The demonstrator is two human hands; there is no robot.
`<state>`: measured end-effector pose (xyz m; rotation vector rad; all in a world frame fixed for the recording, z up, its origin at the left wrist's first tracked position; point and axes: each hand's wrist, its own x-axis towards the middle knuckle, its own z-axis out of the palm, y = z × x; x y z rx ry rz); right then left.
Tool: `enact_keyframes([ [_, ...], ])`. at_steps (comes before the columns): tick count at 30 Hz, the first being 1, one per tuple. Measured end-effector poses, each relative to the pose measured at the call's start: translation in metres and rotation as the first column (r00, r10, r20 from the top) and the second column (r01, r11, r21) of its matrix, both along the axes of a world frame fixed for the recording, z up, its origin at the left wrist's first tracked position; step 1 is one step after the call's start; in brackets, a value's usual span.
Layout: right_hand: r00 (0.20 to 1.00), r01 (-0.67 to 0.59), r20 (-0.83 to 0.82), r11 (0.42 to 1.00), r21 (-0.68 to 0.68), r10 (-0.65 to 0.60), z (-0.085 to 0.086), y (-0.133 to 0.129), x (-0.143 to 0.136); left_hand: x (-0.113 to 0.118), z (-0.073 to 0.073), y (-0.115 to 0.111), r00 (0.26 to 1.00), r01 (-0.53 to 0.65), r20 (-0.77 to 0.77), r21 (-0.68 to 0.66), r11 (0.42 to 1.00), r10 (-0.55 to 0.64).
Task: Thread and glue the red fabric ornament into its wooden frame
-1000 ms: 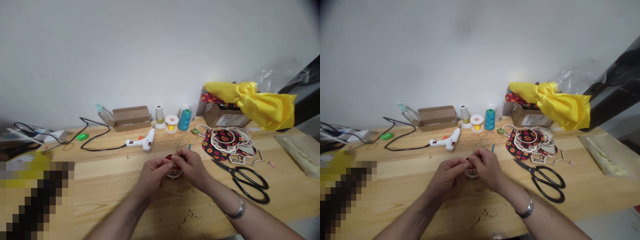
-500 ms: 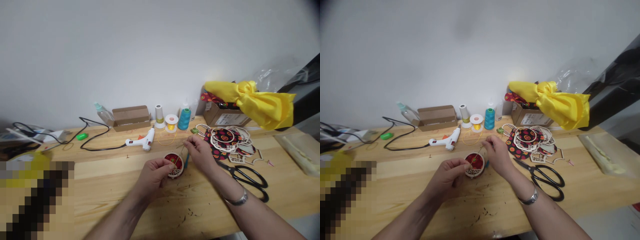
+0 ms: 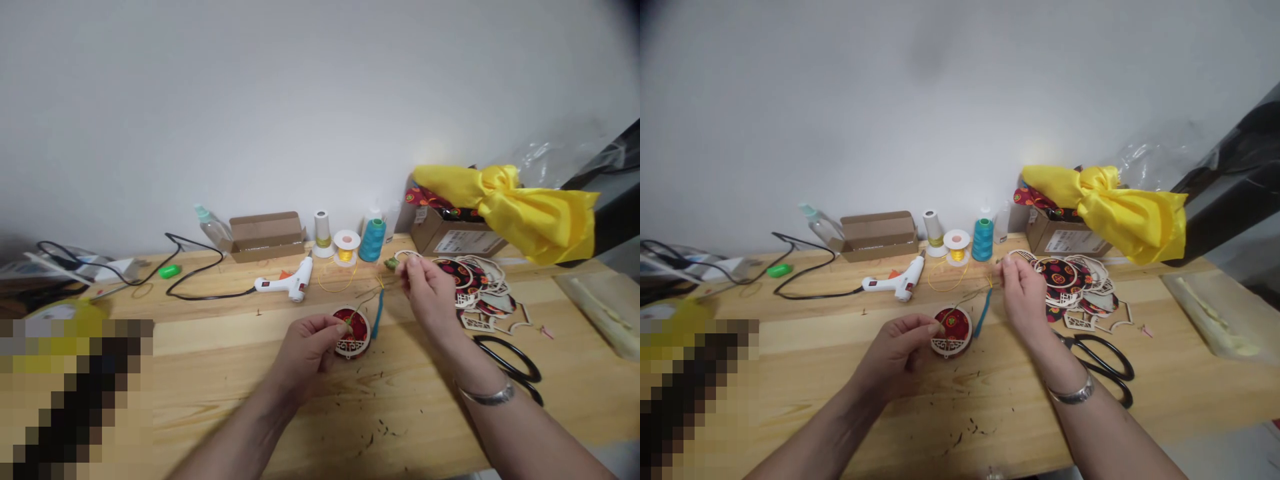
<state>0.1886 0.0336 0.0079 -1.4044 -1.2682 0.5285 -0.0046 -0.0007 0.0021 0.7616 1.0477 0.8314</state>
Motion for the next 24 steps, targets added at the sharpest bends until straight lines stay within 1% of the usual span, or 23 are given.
enact_keyframes([
  [1, 0.999, -0.048, 0.000, 0.998, -0.031, 0.048, 0.001, -0.004, -0.004, 0.000, 0.001, 0.001, 1.000, -0.018, -0.008, -0.001, 1.000, 0.018],
  [2, 0.991, -0.129, 0.010, 0.988, -0.082, 0.130, 0.001, -0.008, -0.010, 0.000, 0.002, 0.002, 0.999, -0.034, -0.014, -0.001, 0.999, 0.034],
  [4, 0.943, -0.324, 0.027, 0.931, -0.166, 0.333, 0.000, -0.018, -0.023, 0.000, 0.005, 0.003, 0.998, -0.054, -0.021, 0.000, 0.999, 0.054],
  [5, 0.917, -0.387, 0.020, 0.900, -0.202, 0.399, -0.001, -0.022, -0.030, 0.001, 0.006, 0.003, 0.998, -0.060, -0.025, 0.003, 0.998, 0.060],
  [7, 0.883, -0.463, -0.053, 0.849, -0.254, 0.466, -0.004, -0.028, -0.042, 0.001, 0.008, 0.003, 0.998, -0.060, -0.029, 0.010, 0.998, 0.061],
  [8, 0.865, -0.501, -0.128, 0.821, -0.275, 0.485, -0.005, -0.030, -0.046, 0.001, 0.009, 0.003, 0.998, -0.061, -0.030, 0.016, 0.998, 0.061],
  [9, 0.845, -0.533, -0.225, 0.795, -0.290, 0.485, -0.006, -0.031, -0.049, 0.001, 0.010, 0.003, 0.998, -0.059, -0.026, 0.021, 0.998, 0.060],
  [11, 0.782, -0.589, -0.448, 0.749, -0.303, 0.433, -0.006, -0.032, -0.053, 0.002, 0.011, 0.002, 0.999, -0.050, -0.015, 0.033, 0.998, 0.051],
  [13, 0.706, -0.611, -0.625, 0.733, -0.299, 0.333, -0.005, -0.032, -0.054, 0.003, 0.012, 0.002, 0.999, -0.034, -0.012, 0.038, 0.999, 0.035],
  [14, 0.674, -0.613, -0.679, 0.733, -0.294, 0.292, -0.004, -0.032, -0.054, 0.003, 0.011, 0.002, 1.000, -0.028, -0.012, 0.038, 0.999, 0.028],
  [16, 0.645, -0.607, -0.722, 0.741, -0.286, 0.249, -0.004, -0.031, -0.054, 0.003, 0.011, 0.002, 1.000, -0.014, -0.012, 0.038, 0.999, 0.015],
  [20, 0.699, -0.573, -0.664, 0.764, -0.297, 0.267, -0.005, -0.032, -0.055, 0.004, 0.010, 0.001, 1.000, 0.015, -0.020, 0.079, 0.997, -0.013],
  [21, 0.701, -0.578, -0.657, 0.760, -0.297, 0.276, -0.005, -0.032, -0.056, 0.004, 0.010, 0.001, 0.999, 0.024, -0.028, 0.097, 0.995, -0.021],
  [24, 0.674, -0.624, -0.673, 0.723, -0.297, 0.305, -0.004, -0.034, -0.057, 0.004, 0.011, 0.000, 0.996, 0.082, -0.035, 0.148, 0.986, -0.078],
])
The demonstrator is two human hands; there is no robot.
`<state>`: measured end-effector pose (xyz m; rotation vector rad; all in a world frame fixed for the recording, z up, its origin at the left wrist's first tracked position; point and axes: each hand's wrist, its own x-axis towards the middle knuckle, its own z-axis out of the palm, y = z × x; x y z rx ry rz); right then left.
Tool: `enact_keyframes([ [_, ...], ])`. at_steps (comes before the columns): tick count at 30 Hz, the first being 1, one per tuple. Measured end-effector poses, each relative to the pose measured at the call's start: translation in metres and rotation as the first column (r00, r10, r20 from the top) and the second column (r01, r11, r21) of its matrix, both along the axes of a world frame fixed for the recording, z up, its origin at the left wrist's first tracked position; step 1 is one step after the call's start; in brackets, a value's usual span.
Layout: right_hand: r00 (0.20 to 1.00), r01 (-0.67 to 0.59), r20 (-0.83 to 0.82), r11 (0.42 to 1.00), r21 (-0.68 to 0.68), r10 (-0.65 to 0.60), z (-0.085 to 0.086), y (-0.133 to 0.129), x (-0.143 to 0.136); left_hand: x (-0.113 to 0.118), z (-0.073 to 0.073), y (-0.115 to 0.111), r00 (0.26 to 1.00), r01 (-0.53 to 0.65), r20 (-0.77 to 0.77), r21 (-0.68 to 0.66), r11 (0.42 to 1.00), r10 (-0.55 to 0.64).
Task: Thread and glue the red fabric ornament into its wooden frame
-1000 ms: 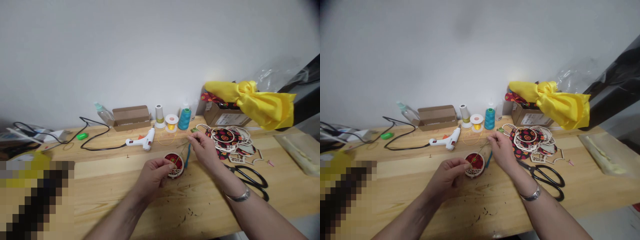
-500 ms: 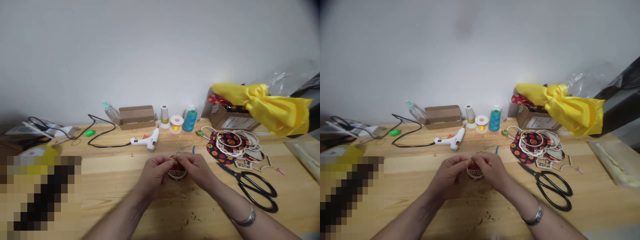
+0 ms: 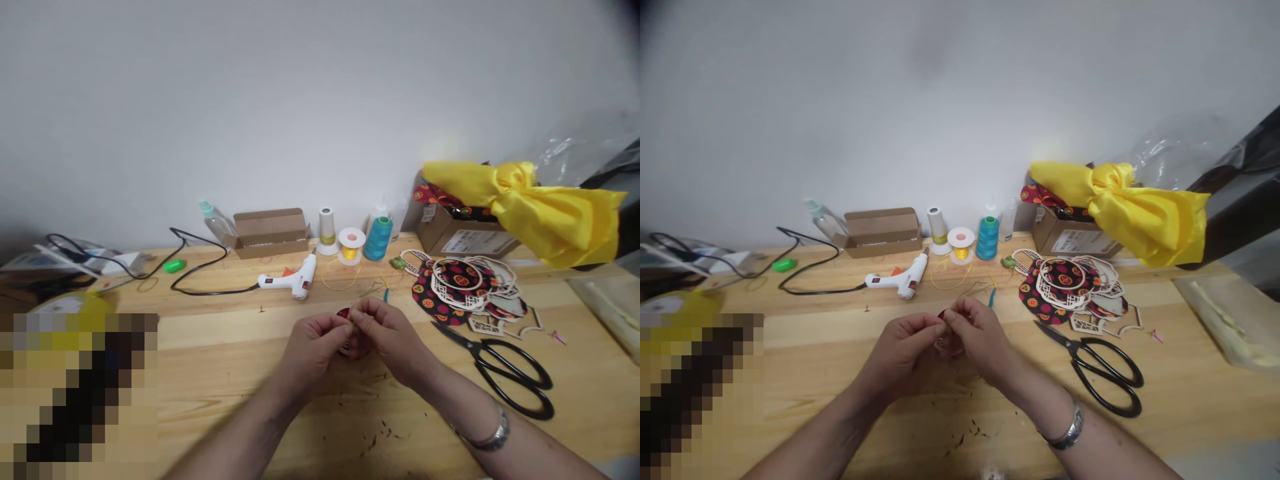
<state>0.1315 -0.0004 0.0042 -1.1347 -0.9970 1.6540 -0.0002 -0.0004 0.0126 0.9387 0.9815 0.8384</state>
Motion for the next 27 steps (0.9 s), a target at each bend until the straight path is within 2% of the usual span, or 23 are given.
enact_keyframes([
  [2, 1.000, -0.009, 0.007, 1.000, -0.005, 0.009, 0.0012, -0.0006, -0.0004, 0.0000, 0.0002, -0.0003, 1.000, 0.019, 0.005, 0.003, 1.000, -0.019],
  [11, 0.979, 0.032, 0.197, 0.995, 0.096, -0.051, -0.0003, 0.0015, 0.0022, 0.0009, -0.0009, -0.0001, 0.999, -0.032, -0.005, -0.053, 0.998, 0.031],
  [18, 0.987, -0.025, 0.157, 0.999, 0.040, 0.019, 0.0049, 0.0028, 0.0046, 0.0002, -0.0017, 0.0011, 0.999, -0.031, 0.031, -0.067, 0.997, 0.033],
  [22, 0.990, 0.041, 0.137, 0.999, 0.023, -0.044, 0.0033, 0.0036, 0.0047, 0.0001, -0.0032, 0.0010, 0.998, -0.058, 0.015, -0.072, 0.996, 0.059],
  [27, 0.978, 0.065, 0.191, 0.994, 0.086, -0.080, 0.0036, 0.0038, 0.0050, 0.0000, -0.0022, 0.0014, 0.997, -0.070, -0.018, -0.090, 0.993, 0.069],
])
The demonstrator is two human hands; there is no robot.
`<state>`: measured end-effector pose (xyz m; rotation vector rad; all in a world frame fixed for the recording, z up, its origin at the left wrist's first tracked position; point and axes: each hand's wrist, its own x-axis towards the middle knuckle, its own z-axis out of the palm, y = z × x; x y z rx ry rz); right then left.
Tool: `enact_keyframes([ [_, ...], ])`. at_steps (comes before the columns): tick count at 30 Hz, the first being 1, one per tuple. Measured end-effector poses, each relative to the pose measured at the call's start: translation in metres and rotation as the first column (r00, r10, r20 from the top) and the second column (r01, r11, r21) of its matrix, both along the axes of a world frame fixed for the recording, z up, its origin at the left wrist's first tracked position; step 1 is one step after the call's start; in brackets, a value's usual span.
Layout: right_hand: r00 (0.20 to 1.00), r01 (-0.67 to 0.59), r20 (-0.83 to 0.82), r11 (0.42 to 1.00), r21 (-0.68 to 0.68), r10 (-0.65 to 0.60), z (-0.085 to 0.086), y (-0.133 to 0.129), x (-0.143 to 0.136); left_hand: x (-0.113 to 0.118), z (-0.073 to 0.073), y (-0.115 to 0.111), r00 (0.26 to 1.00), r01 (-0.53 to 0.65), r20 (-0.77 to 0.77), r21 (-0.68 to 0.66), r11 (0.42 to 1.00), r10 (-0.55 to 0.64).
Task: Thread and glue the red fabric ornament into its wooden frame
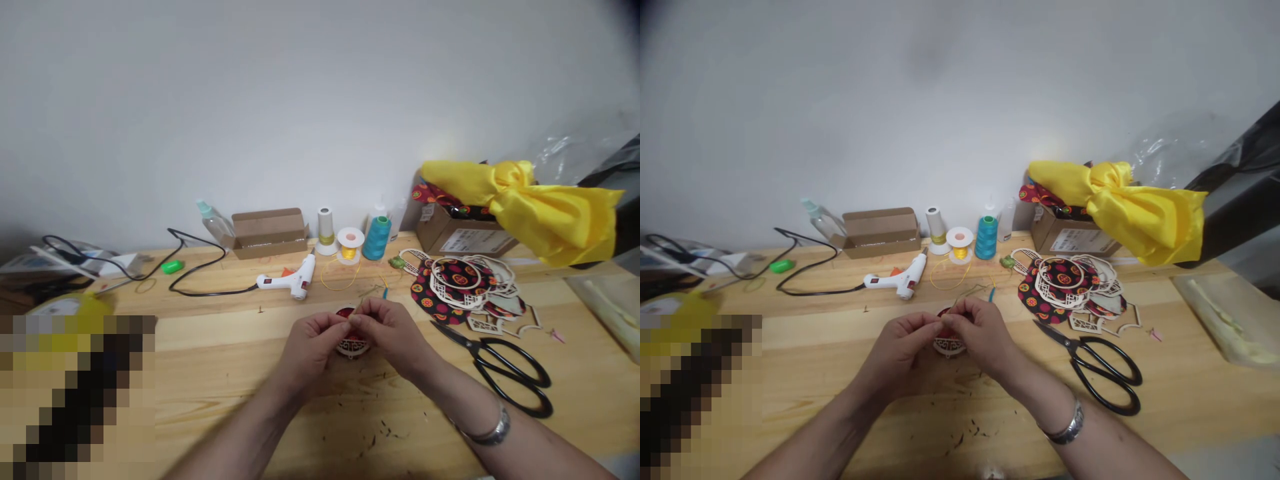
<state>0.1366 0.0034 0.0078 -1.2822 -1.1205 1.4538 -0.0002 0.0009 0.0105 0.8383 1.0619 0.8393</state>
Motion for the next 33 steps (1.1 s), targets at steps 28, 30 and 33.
enact_keyframes([
  [28, 0.999, -0.029, -0.027, 0.998, -0.055, 0.028, 0.0025, 0.0022, 0.0024, -0.0012, -0.0019, 0.0005, 1.000, -0.027, -0.001, 0.005, 1.000, 0.027],
  [30, 0.999, -0.024, -0.023, 0.998, -0.063, 0.022, 0.0015, 0.0022, 0.0022, -0.0013, -0.0030, 0.0004, 1.000, -0.023, -0.004, 0.019, 1.000, 0.023],
  [33, 0.999, -0.038, 0.002, 0.998, -0.045, 0.038, 0.0010, 0.0024, 0.0020, -0.0015, -0.0030, -0.0002, 1.000, -0.010, -0.002, 0.033, 0.999, 0.010],
])
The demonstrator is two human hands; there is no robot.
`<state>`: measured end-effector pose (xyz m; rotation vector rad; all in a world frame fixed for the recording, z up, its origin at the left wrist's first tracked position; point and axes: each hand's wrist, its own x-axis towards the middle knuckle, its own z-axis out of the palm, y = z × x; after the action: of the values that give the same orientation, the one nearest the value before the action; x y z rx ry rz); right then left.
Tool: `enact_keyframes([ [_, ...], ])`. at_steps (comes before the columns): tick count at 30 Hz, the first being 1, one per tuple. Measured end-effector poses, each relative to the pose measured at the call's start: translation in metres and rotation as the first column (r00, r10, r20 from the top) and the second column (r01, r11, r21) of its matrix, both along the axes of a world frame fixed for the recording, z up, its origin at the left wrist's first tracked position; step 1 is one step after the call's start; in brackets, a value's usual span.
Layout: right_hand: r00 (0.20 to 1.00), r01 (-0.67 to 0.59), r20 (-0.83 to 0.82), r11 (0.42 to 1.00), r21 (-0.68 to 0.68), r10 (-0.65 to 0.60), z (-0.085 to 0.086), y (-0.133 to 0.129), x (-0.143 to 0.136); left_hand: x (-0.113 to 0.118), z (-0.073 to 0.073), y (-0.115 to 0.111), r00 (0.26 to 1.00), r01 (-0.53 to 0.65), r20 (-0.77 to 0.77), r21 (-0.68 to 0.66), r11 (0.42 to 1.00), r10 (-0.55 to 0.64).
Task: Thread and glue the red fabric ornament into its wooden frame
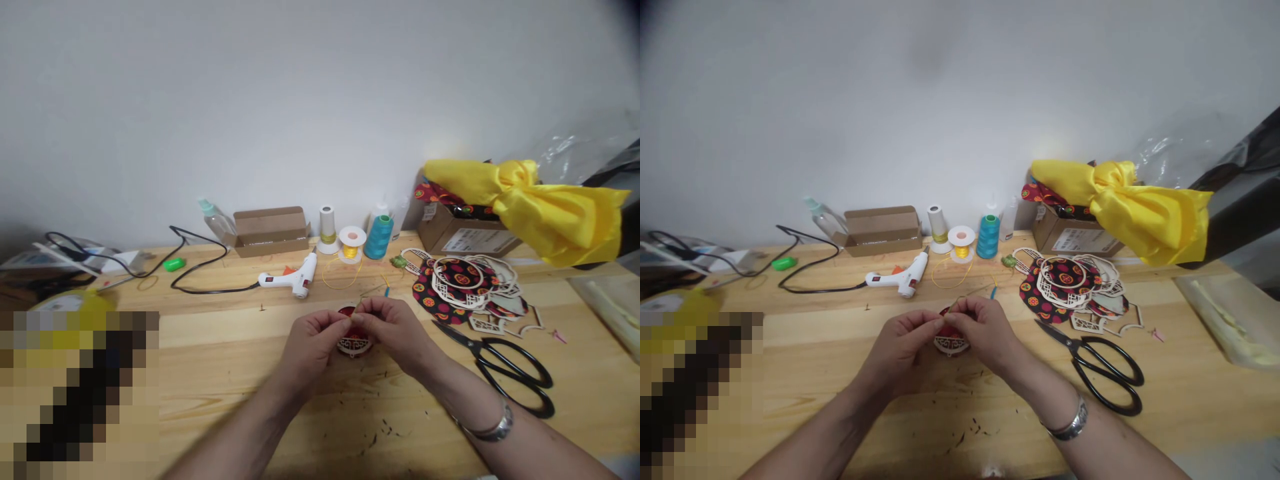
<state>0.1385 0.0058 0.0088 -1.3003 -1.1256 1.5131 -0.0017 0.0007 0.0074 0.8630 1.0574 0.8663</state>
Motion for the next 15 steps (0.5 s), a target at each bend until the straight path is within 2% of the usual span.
enact_keyframes([
  [3, 0.996, -0.011, 0.084, 0.998, 0.058, 0.006, 0.0013, 0.0011, 0.0008, -0.0001, 0.0034, -0.0006, 1.000, 0.013, -0.015, 0.010, 1.000, -0.013],
  [8, 0.960, -0.039, 0.278, 0.974, 0.222, -0.024, 0.0021, 0.0028, 0.0057, -0.0010, 0.0091, 0.0007, 0.980, -0.028, -0.192, 0.089, 0.996, 0.045],
  [12, 0.891, -0.077, 0.445, 0.938, 0.337, -0.087, 0.0004, 0.0018, 0.0091, -0.0035, 0.0043, 0.0033, 0.961, -0.008, -0.269, 0.208, 0.978, 0.065],
  [15, 0.850, -0.100, 0.512, 0.916, 0.389, -0.125, -0.0001, 0.0006, 0.0100, -0.0053, 0.0005, 0.0049, 0.929, -0.007, -0.350, 0.304, 0.953, 0.119],
])
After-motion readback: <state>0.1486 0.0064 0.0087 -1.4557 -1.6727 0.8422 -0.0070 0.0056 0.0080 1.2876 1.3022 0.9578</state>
